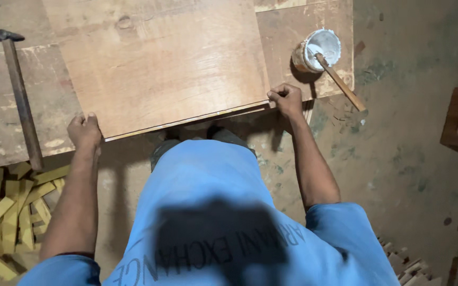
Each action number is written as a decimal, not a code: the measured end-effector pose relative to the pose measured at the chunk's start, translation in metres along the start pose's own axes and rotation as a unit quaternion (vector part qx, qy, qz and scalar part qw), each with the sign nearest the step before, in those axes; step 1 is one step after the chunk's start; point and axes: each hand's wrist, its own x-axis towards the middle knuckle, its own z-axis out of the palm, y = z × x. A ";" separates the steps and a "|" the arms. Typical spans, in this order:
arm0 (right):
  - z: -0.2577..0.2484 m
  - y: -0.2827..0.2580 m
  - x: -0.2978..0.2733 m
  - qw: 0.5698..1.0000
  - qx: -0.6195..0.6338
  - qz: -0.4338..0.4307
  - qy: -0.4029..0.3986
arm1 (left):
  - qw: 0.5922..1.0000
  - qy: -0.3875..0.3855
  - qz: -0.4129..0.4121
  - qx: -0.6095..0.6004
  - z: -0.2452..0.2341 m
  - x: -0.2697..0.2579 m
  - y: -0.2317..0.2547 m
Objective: The person applies glue to wooden strips with a brush and hammers them onto a plywood sheet.
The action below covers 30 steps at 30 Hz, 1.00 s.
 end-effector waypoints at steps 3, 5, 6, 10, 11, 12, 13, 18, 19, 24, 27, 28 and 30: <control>0.005 0.000 -0.007 0.996 0.083 0.044 0.007 | 1.000 0.004 -0.013 -0.008 0.001 0.000 -0.001; 0.006 -0.002 -0.010 0.980 0.171 0.096 0.022 | 0.999 0.012 -0.037 0.004 0.005 -0.001 -0.001; 0.008 -0.004 -0.011 0.975 0.196 0.101 0.015 | 0.999 0.012 -0.041 -0.007 0.005 0.000 -0.001; 0.015 -0.009 -0.011 0.971 0.186 0.149 0.009 | 0.997 0.009 -0.062 -0.053 0.001 0.001 -0.001; 0.016 -0.010 -0.009 0.973 0.156 0.167 0.014 | 0.995 0.007 -0.069 -0.066 0.001 0.001 0.001; 0.016 -0.010 -0.008 0.973 0.154 0.171 0.024 | 0.995 0.004 -0.070 -0.072 0.002 0.000 0.004; 0.017 -0.009 -0.007 0.972 0.152 0.176 0.034 | 0.994 0.001 -0.072 -0.079 0.003 0.000 0.007; 0.018 -0.002 -0.006 0.967 0.175 0.180 0.051 | 0.993 0.002 -0.108 -0.043 0.001 -0.015 0.040; 0.017 -0.001 -0.004 0.966 0.173 0.183 0.048 | 0.988 0.006 -0.152 0.002 -0.002 -0.019 0.048; 0.017 0.003 -0.002 0.980 0.110 0.158 0.047 | 0.987 0.009 -0.158 0.020 -0.003 -0.028 0.068; 0.016 0.006 -0.002 0.980 0.113 0.152 0.057 | 0.989 0.016 -0.148 0.002 0.001 -0.024 0.058; 0.017 0.007 -0.001 0.982 0.104 0.146 0.056 | 0.992 0.013 -0.121 -0.016 0.001 -0.021 0.052; 0.018 0.007 -0.001 0.985 0.091 0.136 0.054 | 0.994 0.014 -0.100 -0.040 -0.001 -0.016 0.039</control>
